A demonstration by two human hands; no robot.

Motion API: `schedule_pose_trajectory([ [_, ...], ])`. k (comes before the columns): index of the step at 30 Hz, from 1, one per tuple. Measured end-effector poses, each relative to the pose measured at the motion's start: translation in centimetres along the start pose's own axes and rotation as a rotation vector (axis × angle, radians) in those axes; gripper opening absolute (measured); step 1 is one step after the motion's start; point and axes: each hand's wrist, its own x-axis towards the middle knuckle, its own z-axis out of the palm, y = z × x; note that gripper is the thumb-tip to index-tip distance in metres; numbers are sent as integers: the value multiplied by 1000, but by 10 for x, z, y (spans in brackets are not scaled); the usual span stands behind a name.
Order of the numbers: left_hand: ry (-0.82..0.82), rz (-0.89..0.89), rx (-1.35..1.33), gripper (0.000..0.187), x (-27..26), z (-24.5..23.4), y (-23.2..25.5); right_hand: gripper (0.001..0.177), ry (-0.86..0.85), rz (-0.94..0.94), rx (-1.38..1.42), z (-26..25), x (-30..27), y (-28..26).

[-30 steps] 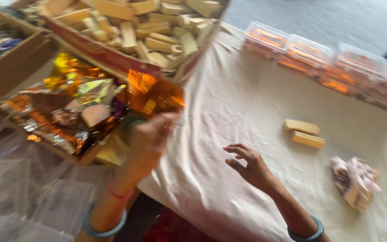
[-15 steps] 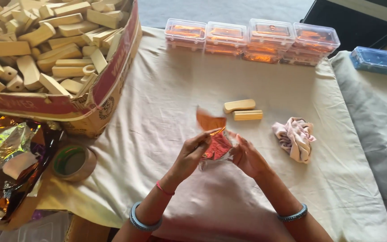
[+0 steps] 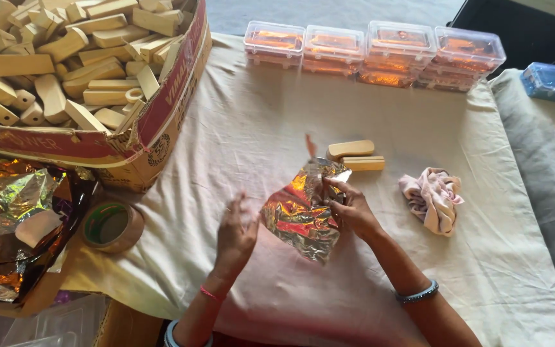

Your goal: The person places a wooden block wrapped in orange foil into a clear plastic container and closes it. They then wipe a wooden block with a cloth and wrap it in orange foil. The person handles multiple plastic containers and wooden blocks on a table.

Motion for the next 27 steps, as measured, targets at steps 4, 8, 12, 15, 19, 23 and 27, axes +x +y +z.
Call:
schedule_pose_trajectory([
  [4, 410, 738, 544, 53, -15, -9, 61, 62, 147, 176, -616, 23, -6, -30],
  [8, 372, 804, 455, 41, -19, 14, 96, 58, 89, -102, -800, 23, 3, -28],
  [12, 96, 676, 291, 33, -8, 44, 92, 56, 109, -63, -901, 23, 8, -25],
  [15, -7, 678, 393, 33, 14, 69, 56, 57, 96, -190, -940, 21, 7, -22],
  [19, -58, 756, 862, 45, 55, 100, -11, 57, 146, -103, -836, 16, 7, -15],
  [23, -131, 642, 956, 62, 71, 103, -30, 59, 168, -328, -965, 5, 3, -15],
  [27, -218, 550, 1071, 70, 74, 98, -37, 54, 247, -149, -1013, -4, 2, -21],
])
